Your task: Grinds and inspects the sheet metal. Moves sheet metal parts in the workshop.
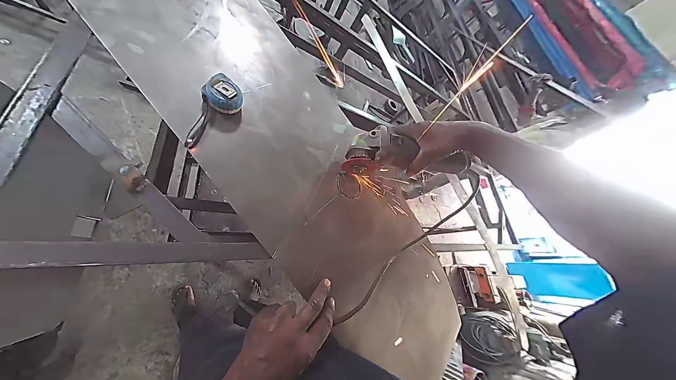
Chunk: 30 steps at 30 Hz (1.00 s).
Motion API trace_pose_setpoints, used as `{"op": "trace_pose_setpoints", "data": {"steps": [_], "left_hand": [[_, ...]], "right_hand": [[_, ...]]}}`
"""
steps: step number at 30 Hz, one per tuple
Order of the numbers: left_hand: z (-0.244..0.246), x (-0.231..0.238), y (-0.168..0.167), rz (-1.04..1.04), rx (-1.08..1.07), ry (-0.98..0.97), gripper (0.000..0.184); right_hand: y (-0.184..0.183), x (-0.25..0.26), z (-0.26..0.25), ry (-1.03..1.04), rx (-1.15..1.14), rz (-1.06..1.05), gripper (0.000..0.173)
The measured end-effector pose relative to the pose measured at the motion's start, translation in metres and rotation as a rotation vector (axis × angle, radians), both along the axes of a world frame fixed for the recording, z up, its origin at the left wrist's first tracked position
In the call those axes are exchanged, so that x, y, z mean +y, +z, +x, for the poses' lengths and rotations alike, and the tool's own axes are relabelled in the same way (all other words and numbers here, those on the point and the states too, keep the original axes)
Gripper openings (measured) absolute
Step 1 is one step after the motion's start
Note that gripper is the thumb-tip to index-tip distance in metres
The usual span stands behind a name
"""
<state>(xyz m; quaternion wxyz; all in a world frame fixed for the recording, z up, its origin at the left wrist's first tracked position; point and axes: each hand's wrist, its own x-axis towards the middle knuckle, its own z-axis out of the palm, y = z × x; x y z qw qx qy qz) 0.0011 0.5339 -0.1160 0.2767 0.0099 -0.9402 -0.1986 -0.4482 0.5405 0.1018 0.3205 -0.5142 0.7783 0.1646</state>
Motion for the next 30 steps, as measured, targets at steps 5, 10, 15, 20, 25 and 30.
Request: {"op": "trace_pose_setpoints", "data": {"steps": [5,10,15,20,25,30], "left_hand": [[0.0,0.0,0.0,0.006,0.007,0.003,0.035],[0.0,0.0,0.001,-0.005,0.012,0.014,0.035],[0.0,0.0,0.0,-0.025,0.008,0.027,0.036],[0.001,0.002,0.0,-0.029,-0.012,0.02,0.038],[0.001,0.002,0.001,-0.022,-0.013,0.023,0.037],[0.002,0.001,0.004,-0.023,-0.024,0.016,0.037]], "right_hand": [[0.003,-0.007,0.006,0.011,0.008,0.016,0.088],[0.002,-0.014,0.003,0.086,0.051,0.029,0.082],[0.004,-0.021,0.002,0.121,0.016,0.027,0.082],[0.002,-0.025,-0.009,0.133,-0.005,0.048,0.087],[0.006,-0.032,0.004,0.133,0.039,0.063,0.081],[0.004,-0.041,0.005,0.212,0.113,0.102,0.079]]}}
